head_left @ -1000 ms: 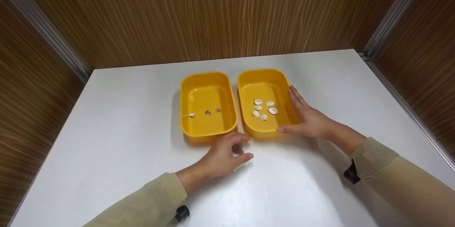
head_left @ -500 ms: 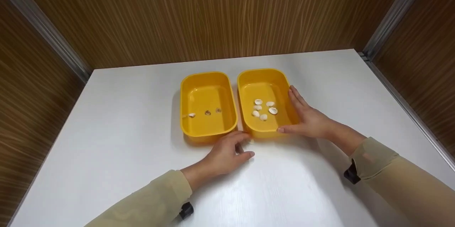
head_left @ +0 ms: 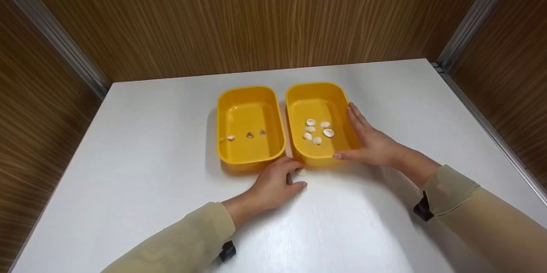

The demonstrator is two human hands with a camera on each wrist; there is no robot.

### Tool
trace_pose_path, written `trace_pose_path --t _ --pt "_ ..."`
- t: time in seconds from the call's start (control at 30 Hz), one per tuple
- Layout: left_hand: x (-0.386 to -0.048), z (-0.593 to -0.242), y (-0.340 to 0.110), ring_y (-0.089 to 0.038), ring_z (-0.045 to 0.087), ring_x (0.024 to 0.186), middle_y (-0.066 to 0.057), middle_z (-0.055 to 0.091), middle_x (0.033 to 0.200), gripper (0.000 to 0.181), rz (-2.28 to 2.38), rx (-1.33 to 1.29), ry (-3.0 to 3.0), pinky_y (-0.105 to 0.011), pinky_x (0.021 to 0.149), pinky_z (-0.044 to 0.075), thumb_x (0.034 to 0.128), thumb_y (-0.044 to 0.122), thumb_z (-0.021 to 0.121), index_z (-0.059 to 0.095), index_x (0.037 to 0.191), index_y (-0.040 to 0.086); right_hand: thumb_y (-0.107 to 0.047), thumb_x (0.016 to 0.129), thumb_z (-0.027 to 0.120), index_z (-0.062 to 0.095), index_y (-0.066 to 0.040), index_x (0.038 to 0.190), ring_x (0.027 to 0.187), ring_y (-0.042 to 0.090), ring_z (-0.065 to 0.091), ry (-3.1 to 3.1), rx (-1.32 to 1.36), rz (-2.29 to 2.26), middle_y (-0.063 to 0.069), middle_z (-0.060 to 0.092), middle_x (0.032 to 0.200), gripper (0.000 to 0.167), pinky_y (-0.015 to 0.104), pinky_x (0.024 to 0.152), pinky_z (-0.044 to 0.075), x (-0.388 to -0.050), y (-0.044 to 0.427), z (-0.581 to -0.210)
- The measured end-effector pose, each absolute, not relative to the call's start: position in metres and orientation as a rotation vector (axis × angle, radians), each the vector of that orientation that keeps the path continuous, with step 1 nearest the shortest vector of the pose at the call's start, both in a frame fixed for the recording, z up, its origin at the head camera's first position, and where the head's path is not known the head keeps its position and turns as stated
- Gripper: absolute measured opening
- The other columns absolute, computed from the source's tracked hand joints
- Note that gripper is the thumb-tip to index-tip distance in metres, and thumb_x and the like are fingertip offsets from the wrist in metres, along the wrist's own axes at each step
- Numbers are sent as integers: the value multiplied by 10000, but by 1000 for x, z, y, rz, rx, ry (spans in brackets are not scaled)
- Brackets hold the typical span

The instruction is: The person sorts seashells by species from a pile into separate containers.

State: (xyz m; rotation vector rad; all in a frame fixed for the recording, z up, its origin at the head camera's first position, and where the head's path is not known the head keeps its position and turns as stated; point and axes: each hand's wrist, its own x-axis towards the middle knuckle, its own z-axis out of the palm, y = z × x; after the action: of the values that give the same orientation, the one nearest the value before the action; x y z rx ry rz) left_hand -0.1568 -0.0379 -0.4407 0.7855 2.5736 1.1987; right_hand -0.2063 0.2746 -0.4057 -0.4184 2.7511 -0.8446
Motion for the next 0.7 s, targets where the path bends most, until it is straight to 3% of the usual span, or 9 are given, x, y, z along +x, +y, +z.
trace_pose_path --t 0.17,0.4,0.7 --pt "-157 -440 -35 -117 546 944 14 616 1196 397 1155 773 2603 -265 850 485 958 220 811 721 1315 70 -691 845 788 -91 -143 1699 1620 392 51 2760 -430 -846 -15 -203 1761 1343 610 1256 178 -207 275 -406" --pt "-157 -441 -34 -109 558 943 38 599 1176 219 1144 784 2611 -268 844 495 945 150 810 758 1153 104 -686 844 792 -91 -132 1698 1619 391 56 2774 -447 -841 9 -188 1766 1347 606 1258 182 -207 275 -408" --pt "-156 -440 -37 -121 577 910 12 585 1146 229 1170 767 2564 -253 805 503 949 97 784 746 1174 73 -692 835 797 -105 -173 1699 1618 399 78 2756 -406 -844 -53 -215 1755 1353 621 1247 196 -208 274 -408"
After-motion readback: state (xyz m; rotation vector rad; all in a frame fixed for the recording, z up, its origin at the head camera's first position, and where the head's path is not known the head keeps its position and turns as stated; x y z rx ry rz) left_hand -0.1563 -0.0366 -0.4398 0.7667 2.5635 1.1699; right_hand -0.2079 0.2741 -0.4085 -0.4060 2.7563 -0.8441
